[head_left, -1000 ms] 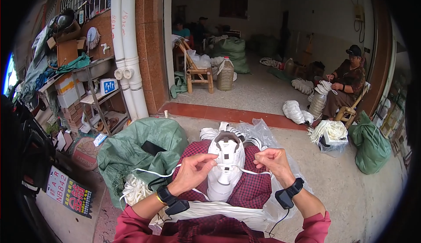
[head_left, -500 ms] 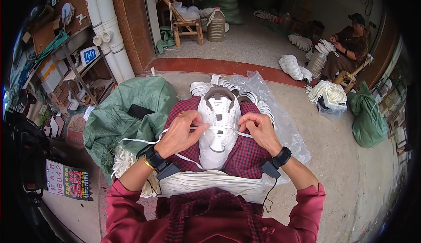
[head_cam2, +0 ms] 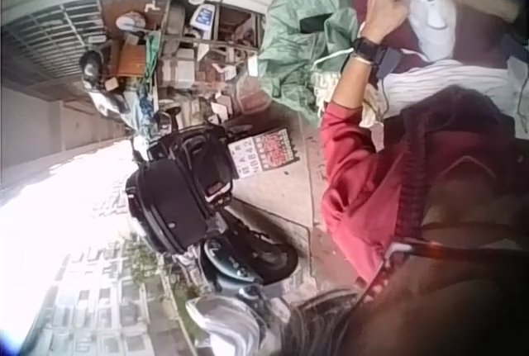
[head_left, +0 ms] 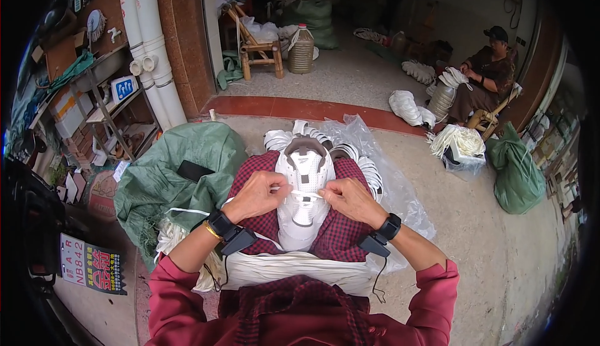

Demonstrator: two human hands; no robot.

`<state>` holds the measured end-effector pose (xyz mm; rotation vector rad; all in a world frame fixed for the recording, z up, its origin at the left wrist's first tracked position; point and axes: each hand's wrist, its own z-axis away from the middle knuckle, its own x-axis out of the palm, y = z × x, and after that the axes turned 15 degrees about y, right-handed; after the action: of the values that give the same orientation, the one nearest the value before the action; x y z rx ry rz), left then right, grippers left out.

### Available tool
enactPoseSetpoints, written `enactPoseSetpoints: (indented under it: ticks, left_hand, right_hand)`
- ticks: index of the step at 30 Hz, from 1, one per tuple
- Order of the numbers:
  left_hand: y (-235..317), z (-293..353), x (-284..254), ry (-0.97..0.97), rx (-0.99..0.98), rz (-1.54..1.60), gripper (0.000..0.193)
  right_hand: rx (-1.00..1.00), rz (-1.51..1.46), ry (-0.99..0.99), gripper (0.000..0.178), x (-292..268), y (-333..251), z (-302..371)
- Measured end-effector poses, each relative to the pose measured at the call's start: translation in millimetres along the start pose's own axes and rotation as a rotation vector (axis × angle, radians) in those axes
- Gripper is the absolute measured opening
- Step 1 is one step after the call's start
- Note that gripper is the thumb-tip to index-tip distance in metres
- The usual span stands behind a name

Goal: Manually lacing and assembling parts of athletic footwear.

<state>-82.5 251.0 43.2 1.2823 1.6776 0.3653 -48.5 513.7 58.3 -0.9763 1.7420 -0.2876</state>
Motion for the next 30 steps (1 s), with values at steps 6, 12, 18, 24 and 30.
enactPoseSetpoints:
  ticks: [6,12,18,24,30]
  left_hand:
    - [3.6,2.5,-0.3,0.01,-0.033,0.014,0.025]
    - [-0.5,6.5,-0.7,0.008,0.054,-0.008,0.023]
    - [7.0,6.1,-6.4,-0.023,0.006,-0.043,0.021]
    - [4.1,7.5,-2.9,-0.052,0.015,-0.076,0.02]
    - [2.6,8.8,-4.8,-0.004,0.149,-0.155,0.02]
  right_hand:
    - [-0.225,0.073,0.156,0.03,-3.3,10.8,0.7]
    - [-0.216,0.121,0.132,0.025,-6.6,28.5,3.7]
    - [-0.08,-0.028,0.15,0.013,-0.1,12.9,12.1]
    - [0.167,-0.337,0.038,0.004,-10.1,24.9,9.2]
    - [-0.162,0.066,0.136,0.021,-19.3,21.8,15.0]
